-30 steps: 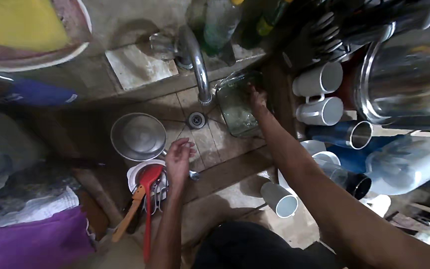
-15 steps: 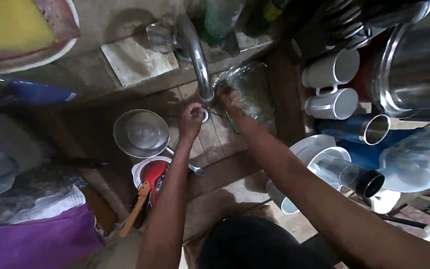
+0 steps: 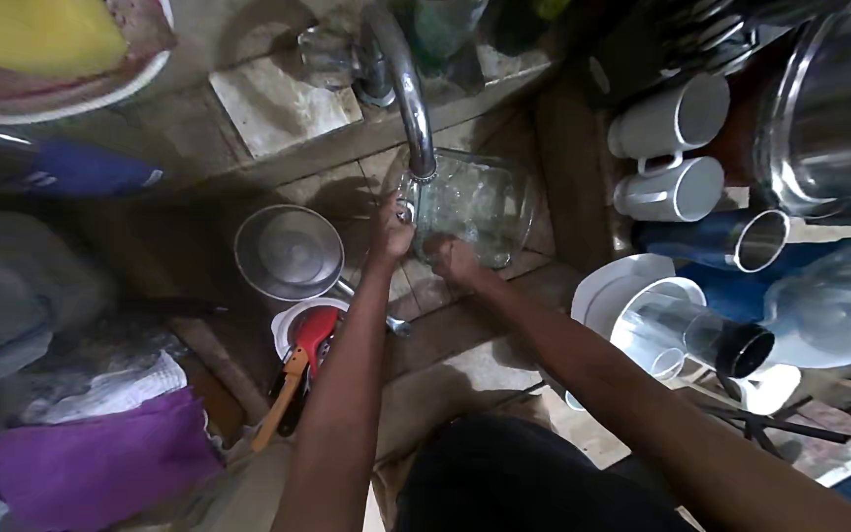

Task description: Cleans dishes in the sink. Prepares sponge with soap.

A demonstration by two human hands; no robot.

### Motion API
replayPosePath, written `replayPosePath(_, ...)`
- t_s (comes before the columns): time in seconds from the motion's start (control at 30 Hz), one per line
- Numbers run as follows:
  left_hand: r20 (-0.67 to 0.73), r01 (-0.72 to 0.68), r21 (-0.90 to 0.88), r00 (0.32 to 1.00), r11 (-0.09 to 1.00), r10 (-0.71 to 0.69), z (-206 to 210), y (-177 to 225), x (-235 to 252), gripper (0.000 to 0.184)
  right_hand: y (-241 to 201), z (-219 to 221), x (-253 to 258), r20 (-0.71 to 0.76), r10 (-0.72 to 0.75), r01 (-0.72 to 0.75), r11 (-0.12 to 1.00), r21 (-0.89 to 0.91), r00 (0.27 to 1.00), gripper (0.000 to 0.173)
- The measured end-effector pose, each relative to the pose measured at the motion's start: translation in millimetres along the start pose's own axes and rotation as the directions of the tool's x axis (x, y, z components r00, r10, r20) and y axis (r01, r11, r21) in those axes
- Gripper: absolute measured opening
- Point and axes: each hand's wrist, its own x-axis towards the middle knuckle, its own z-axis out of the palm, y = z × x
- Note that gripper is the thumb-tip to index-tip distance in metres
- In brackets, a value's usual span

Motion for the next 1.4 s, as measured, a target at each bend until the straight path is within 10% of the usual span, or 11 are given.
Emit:
replayPosePath(0.4, -0.074, 0.131, -0.213, 0.986, 0.968, -0.15, 19, -34, 5, 0.038, 11, 5, -22, 0.175, -0.093, 0.105, 0.992, -0.064, 0.98, 0.029)
replayPosePath(0.63, -0.117, 0.225, -0.047, 0.966, 0.973, -0.229, 24, -22, 11, 0.068, 13, 0, -21, 0.224, -0.106, 0.12, 0.992, -0.048, 0.969, 0.03)
replayPosePath(0.77, -0.132, 0.236, -0.035, 0.962, 0.971, -0.239, 26, -30, 14, 0.082, 22, -28, -29, -0.25, 0.098, -0.074, 0.992, 0.102, 0.963, 0.033)
replayPosePath(0.83, -0.151, 0.222, -0.058, 0.962, 0.973, -0.228, 22, -29, 11, 0.078, 36, -46, -27, -0.52, 0.305, -0.25, 0.952, 0.175, 0.798, 0.038)
replayPosePath(0.93, -0.086, 0.162, -0.115, 0.981, 0.98, -0.172, 14, -27, 14, 0.051, 67, -71, -25, -0.495, 0.571, -0.462, 0.821, 0.336, 0.655, 0.06)
replayPosePath(1.13, -0.118, 0.12, -0.179, 0.983, 0.977, -0.142, 38, -38, -24, 0.041, 109, -77, -22, -0.258, 0.531, -0.418, 0.822, 0.387, 0.807, 0.057)
replayPosePath(1.4, -0.018, 0.199, 0.082, 0.98, 0.977, -0.198, 22, -21, -28, 0.047, 104, -79, -15, -0.204, 0.554, -0.465, 0.81, 0.358, 0.807, 0.055)
